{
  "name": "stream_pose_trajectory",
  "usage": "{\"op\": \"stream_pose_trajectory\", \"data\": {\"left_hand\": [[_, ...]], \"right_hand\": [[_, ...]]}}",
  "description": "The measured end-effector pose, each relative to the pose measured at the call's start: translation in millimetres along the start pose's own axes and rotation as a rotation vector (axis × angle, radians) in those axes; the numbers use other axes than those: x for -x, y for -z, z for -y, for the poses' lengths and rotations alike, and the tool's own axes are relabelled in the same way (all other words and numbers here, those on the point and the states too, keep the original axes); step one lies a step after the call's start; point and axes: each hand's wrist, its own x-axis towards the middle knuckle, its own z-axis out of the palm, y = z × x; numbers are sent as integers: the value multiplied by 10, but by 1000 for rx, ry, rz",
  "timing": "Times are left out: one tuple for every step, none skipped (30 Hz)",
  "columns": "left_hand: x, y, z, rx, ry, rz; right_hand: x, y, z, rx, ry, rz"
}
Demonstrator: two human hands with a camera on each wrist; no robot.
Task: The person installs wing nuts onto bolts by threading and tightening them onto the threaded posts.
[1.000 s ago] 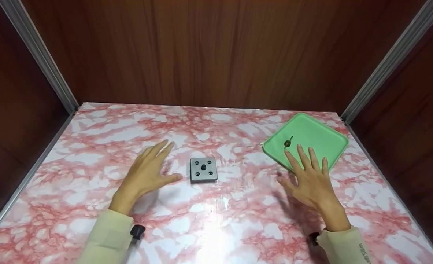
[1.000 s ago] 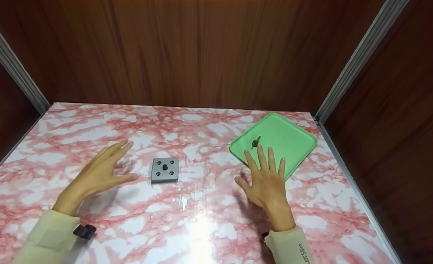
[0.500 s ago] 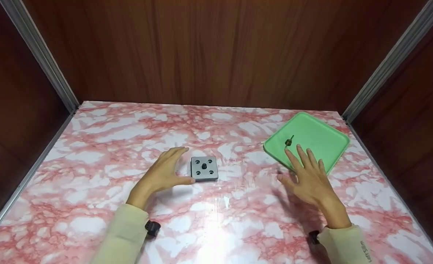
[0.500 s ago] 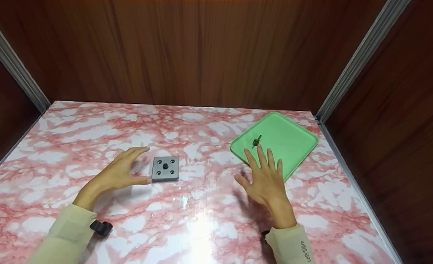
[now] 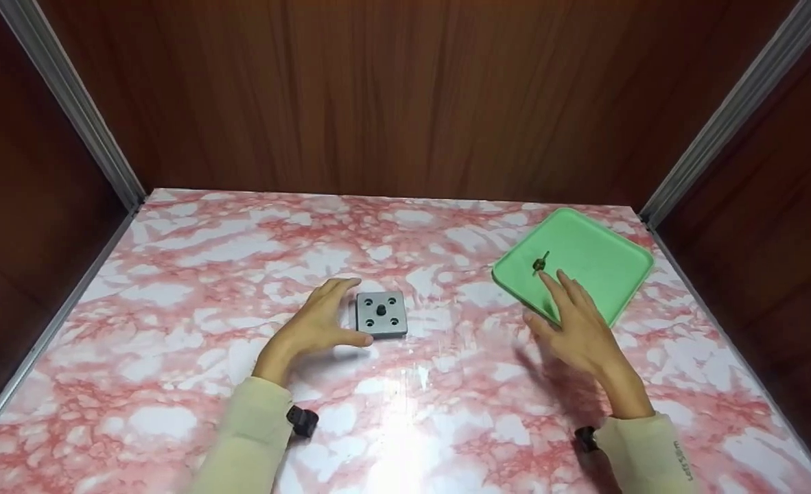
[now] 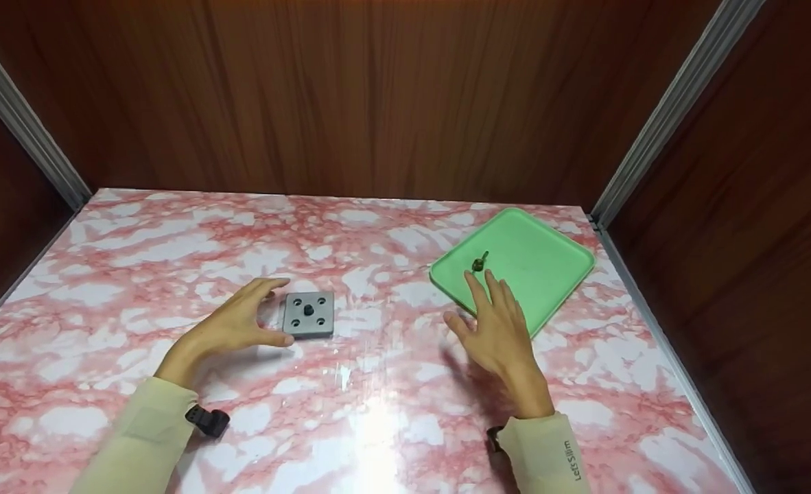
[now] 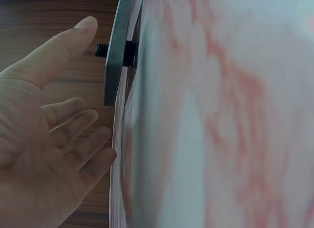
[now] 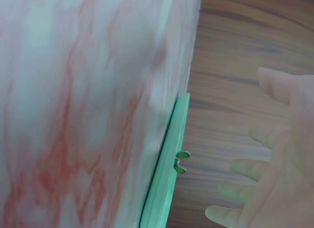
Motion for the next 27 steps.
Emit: {"op": "stream_pose_trajectory", "data": {"left_hand": [[-5, -5, 3, 5, 2, 1], [-9, -8, 2, 10, 3, 3], [-14, -12, 0, 14, 5, 6], [-17, -14, -1, 17, 6, 8], [-22, -17, 0, 19, 7, 12], [-26, -22, 2, 19, 9, 15], [-30, -24, 0, 18, 13, 19], [-32, -28, -1, 14, 15, 20], [-36, -32, 3, 9, 17, 22], [-40, -36, 2, 5, 23, 24], [-45, -42, 4, 0, 30, 24], [-48, -48, 3, -3, 39, 26], [-51, -54, 1, -6, 48, 27], [-56, -62, 5, -6, 54, 26], [-60, -68, 6, -2, 63, 26], [-64, -73, 7, 3, 73, 24], [-67, -79, 12, 8, 77, 21], [-69, -82, 14, 16, 83, 18], [-73, -84, 17, 23, 87, 14], [-77, -85, 20, 28, 90, 10], [-80, -87, 20, 30, 93, 8], [-86, -88, 22, 34, 95, 4], [-89, -89, 22, 37, 96, 3], [-93, -89, 23, 42, 98, 0], [-97, -89, 25, 44, 98, 0], [-98, -87, 29, 46, 96, -1], [-100, -85, 33, 51, 95, -2]], "right_hand": [[-8, -4, -4, -17, -7, -2], [-14, -9, -9, -33, -15, -3], [-21, -13, -13, -50, -22, -4], [-26, -17, -15, -66, -29, -5], [-30, -22, -17, -79, -34, -6], [-35, -27, -19, -91, -38, -7], [-39, -33, -21, -103, -44, -7], [-44, -39, -23, -113, -47, -9], [-49, -43, -21, -120, -49, -12], [-53, -47, -19, -127, -51, -15], [-57, -50, -18, -133, -51, -19], [-61, -53, -16, -142, -50, -27], [-64, -53, -10, -150, -48, -36], [-66, -53, -4, -158, -46, -44], [-69, -52, 3, -165, -43, -51], [-72, -52, 7, -172, -42, -57], [-75, -53, 13, -179, -42, -62], [-78, -54, 18, -185, -43, -65], [-80, -55, 22, -190, -46, -67], [-83, -57, 23, -195, -48, -70], [-88, -60, 22, -202, -50, -74], [-93, -64, 19, -208, -53, -79], [-96, -67, 17, -213, -54, -85], [-99, -69, 14, -218, -55, -93], [-103, -72, 10, -225, -55, -100], [-108, -75, 6, -233, -56, -108], [-112, -78, 2, -239, -56, -115]]}}
